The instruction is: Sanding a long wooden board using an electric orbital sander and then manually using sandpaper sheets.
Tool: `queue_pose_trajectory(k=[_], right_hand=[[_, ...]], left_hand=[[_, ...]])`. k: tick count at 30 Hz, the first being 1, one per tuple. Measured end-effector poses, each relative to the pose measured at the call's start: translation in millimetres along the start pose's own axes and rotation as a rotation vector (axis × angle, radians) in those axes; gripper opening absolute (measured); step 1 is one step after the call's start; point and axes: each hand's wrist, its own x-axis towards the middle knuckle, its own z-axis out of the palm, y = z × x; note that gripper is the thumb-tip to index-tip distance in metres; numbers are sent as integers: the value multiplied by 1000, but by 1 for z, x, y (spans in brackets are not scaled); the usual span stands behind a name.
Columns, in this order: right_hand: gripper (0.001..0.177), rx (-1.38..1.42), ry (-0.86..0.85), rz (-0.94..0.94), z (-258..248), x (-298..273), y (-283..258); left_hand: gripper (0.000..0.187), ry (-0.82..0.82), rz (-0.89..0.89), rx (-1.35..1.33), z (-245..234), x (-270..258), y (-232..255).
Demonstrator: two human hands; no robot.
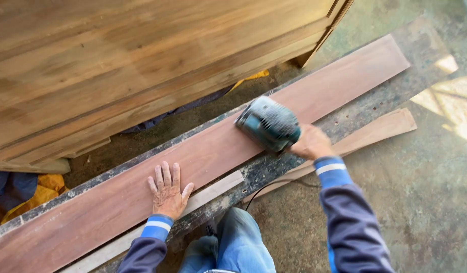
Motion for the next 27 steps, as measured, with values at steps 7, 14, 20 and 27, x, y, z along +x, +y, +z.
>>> queue_pose_trajectory(k=[7, 14, 20, 27], right_hand=[[44, 65, 35, -224, 3, -39, -74], [42, -16, -51, -473, -7, -17, -61], [46, -139, -64, -564, -50, 42, 19], [45, -476, -135, -549, -82, 142, 131]], left_hand=[[79, -158, -350, -300, -16, 47, 27], [68, 473, 185, -444, -116, 160, 176], [34, 498, 87, -394, -89, 207, 286], [32, 604, -161, -381, -44, 238, 402]])
